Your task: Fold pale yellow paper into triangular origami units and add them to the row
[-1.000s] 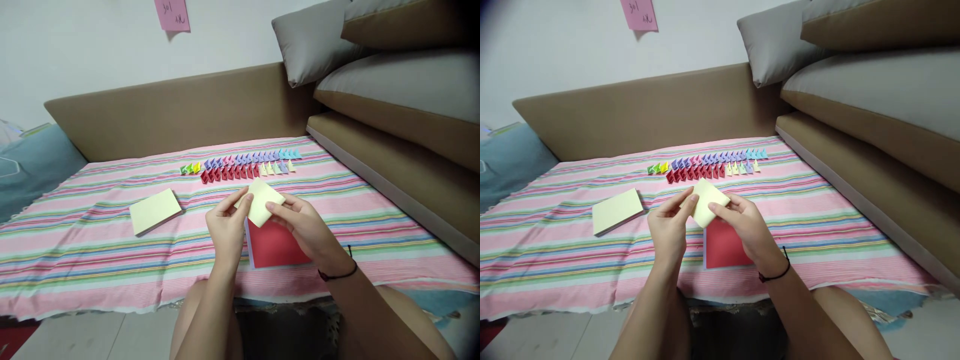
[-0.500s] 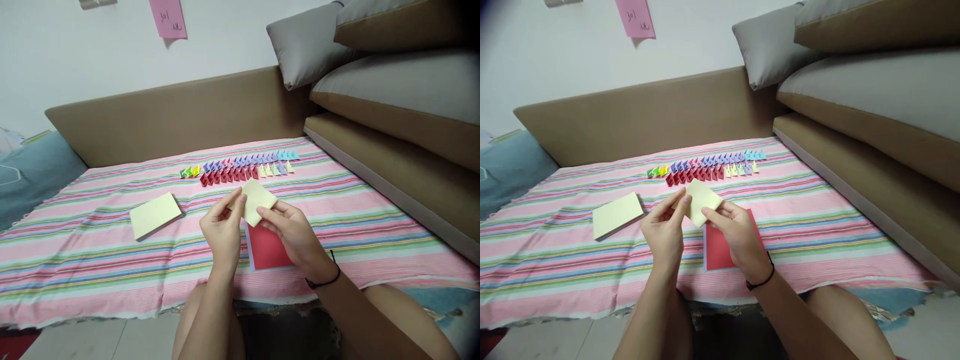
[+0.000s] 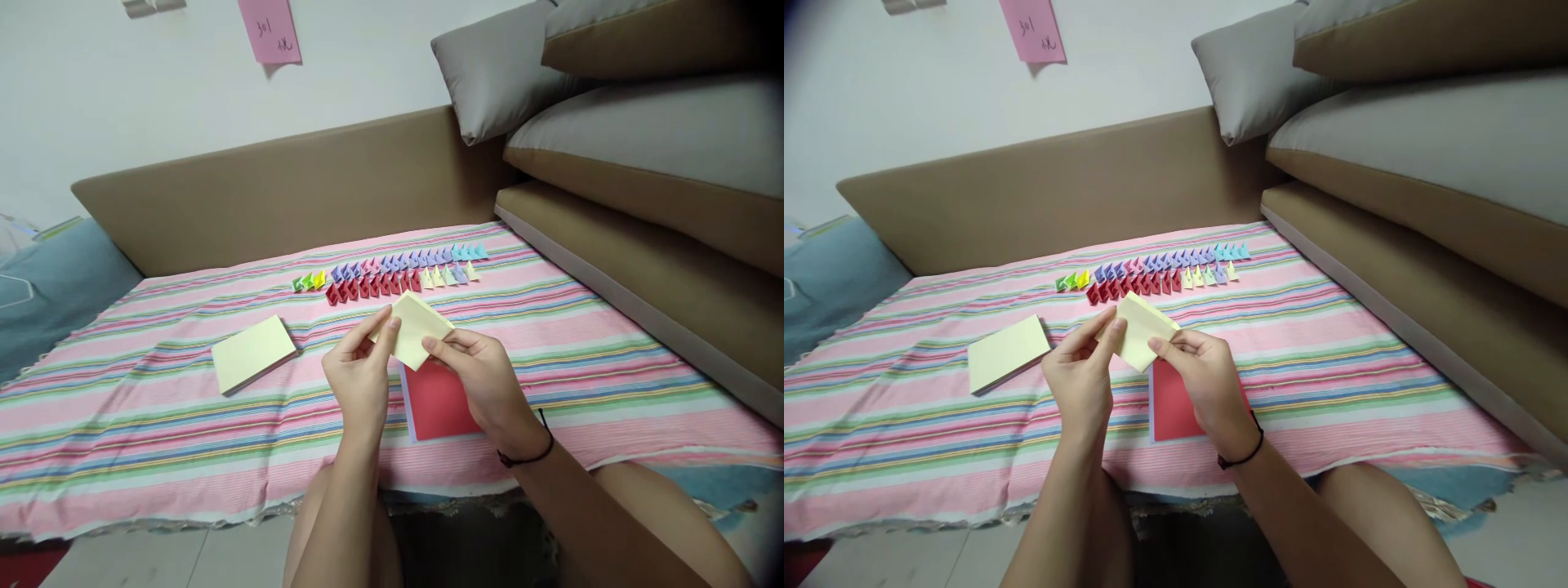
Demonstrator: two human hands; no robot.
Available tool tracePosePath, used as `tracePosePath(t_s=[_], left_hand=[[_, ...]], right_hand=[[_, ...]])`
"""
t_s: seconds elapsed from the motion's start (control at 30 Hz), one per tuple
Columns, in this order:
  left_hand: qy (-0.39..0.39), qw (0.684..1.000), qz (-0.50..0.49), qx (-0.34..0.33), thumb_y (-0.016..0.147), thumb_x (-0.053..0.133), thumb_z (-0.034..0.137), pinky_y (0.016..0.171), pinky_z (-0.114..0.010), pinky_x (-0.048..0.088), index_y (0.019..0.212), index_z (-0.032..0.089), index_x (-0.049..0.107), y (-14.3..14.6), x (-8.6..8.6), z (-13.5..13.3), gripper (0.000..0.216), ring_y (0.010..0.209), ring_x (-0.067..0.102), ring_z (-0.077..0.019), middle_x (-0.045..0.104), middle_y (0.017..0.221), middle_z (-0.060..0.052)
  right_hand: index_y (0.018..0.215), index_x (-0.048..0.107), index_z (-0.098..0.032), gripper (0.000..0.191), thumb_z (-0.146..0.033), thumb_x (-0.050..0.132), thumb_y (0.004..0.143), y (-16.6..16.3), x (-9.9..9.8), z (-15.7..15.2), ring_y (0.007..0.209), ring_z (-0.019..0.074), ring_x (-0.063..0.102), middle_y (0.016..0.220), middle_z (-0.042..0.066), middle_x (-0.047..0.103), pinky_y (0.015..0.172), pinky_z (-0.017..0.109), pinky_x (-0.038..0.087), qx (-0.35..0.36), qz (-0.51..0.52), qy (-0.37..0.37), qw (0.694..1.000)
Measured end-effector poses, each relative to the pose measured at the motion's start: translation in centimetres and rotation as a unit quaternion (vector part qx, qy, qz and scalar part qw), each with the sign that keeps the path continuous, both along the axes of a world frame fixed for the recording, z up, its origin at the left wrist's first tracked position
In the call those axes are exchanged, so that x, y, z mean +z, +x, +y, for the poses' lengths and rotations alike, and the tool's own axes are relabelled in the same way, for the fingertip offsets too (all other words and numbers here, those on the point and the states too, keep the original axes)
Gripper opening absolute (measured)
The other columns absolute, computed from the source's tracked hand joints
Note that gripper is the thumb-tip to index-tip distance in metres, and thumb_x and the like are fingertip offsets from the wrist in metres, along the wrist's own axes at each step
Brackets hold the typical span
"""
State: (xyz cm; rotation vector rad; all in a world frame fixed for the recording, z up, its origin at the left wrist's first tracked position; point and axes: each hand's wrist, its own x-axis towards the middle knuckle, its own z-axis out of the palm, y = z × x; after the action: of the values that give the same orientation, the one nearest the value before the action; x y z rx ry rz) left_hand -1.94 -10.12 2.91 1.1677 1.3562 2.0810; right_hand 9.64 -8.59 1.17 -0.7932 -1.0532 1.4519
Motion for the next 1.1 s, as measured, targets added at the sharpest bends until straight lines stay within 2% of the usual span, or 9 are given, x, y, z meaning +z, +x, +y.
tracePosePath(t_s=[0.1,0.23,0.37,0.5,0.67,0.77,0.93,1.03,1.1], left_hand=[[0.002,1.0,0.001,-0.016,0.066,0.075,0.024,0.066,-0.024,0.054,0.088,0.02,0.074,-0.1,0.0,0.0,0.023,0.076,0.067,-0.0156,0.074,0.085,-0.004],[0.003,1.0,-0.005,-0.027,0.066,0.075,0.022,0.067,-0.023,0.054,0.087,0.021,0.074,-0.1,0.0,0.1,0.021,0.077,0.067,-0.0149,0.074,0.085,-0.003],[0.003,1.0,-0.006,-0.031,0.065,0.075,0.022,0.068,-0.023,0.054,0.086,0.021,0.074,-0.1,-0.1,0.1,0.02,0.077,0.067,-0.015,0.074,0.085,-0.003],[-0.005,1.0,-0.003,-0.02,0.064,0.076,0.024,0.069,-0.026,0.055,0.086,0.02,0.074,0.1,-0.1,0.2,0.023,0.076,0.068,-0.0172,0.074,0.084,-0.004],[-0.007,1.0,-0.002,-0.012,0.064,0.075,0.025,0.07,-0.027,0.055,0.087,0.02,0.074,0.0,0.0,0.2,0.023,0.077,0.068,-0.0175,0.074,0.085,-0.004],[-0.004,1.0,0.001,-0.011,0.065,0.075,0.024,0.069,-0.026,0.055,0.087,0.02,0.074,-0.1,-0.1,0.3,0.023,0.076,0.068,-0.0168,0.074,0.085,-0.004],[-0.01,1.0,-0.002,-0.016,0.065,0.075,0.024,0.071,-0.027,0.055,0.087,0.02,0.074,-0.3,-0.1,0.2,0.023,0.079,0.068,-0.0174,0.074,0.086,-0.005],[-0.018,1.0,-0.007,-0.02,0.064,0.075,0.025,0.072,-0.028,0.055,0.088,0.019,0.074,-0.2,-0.1,0.3,0.025,0.08,0.068,-0.0185,0.074,0.088,-0.005],[-0.024,0.999,-0.015,-0.024,0.065,0.075,0.026,0.073,-0.028,0.055,0.089,0.018,0.073,0.0,-0.2,0.3,0.026,0.082,0.068,-0.019,0.074,0.089,-0.006]], right_hand=[[0.074,0.07,-0.017,0.021,-0.036,0.074,0.066,0.2,0.0,0.3,0.076,0.019,0.065,0.077,0.004,0.071,0.076,0.033,0.051,0.015,0.023,-0.009,1.0],[0.068,0.069,-0.017,0.022,-0.038,0.076,0.064,0.5,-0.1,0.5,0.07,0.0172,0.064,0.071,0.004,0.07,0.072,0.03,0.05,-0.02,-0.01,0.002,1.0],[0.07,0.069,-0.017,0.022,-0.038,0.075,0.065,0.8,0.0,0.7,0.072,0.0183,0.065,0.072,0.003,0.069,0.072,0.032,0.05,0.0,0.002,-0.002,1.0],[0.062,0.068,-0.018,0.022,-0.038,0.074,0.066,1.0,0.0,0.8,0.065,0.0155,0.061,0.064,0.001,0.066,0.068,0.029,0.049,-0.046,-0.023,0.027,0.998],[0.074,0.072,-0.019,0.021,-0.039,0.073,0.068,1.0,-0.3,1.0,0.071,0.0181,0.063,0.071,0.003,0.069,0.073,0.033,0.051,-0.042,0.013,0.021,0.999],[0.075,0.073,-0.018,0.019,-0.037,0.073,0.069,1.0,0.0,1.1,0.069,0.0171,0.063,0.069,0.003,0.069,0.074,0.034,0.052,-0.057,0.021,0.024,0.998],[0.079,0.073,-0.018,0.021,-0.037,0.07,0.072,1.2,0.2,1.1,0.073,0.018,0.064,0.073,0.004,0.069,0.074,0.034,0.053,-0.035,0.026,0.023,0.999],[0.075,0.073,-0.017,0.019,-0.036,0.07,0.073,1.2,-0.1,1.2,0.069,0.017,0.063,0.067,0.003,0.067,0.071,0.032,0.052,-0.068,0.012,0.05,0.996],[0.075,0.072,-0.018,0.017,-0.035,0.069,0.074,1.0,-0.2,1.2,0.07,0.0164,0.063,0.069,0.002,0.067,0.069,0.03,0.052,-0.08,0.028,0.053,0.995]])
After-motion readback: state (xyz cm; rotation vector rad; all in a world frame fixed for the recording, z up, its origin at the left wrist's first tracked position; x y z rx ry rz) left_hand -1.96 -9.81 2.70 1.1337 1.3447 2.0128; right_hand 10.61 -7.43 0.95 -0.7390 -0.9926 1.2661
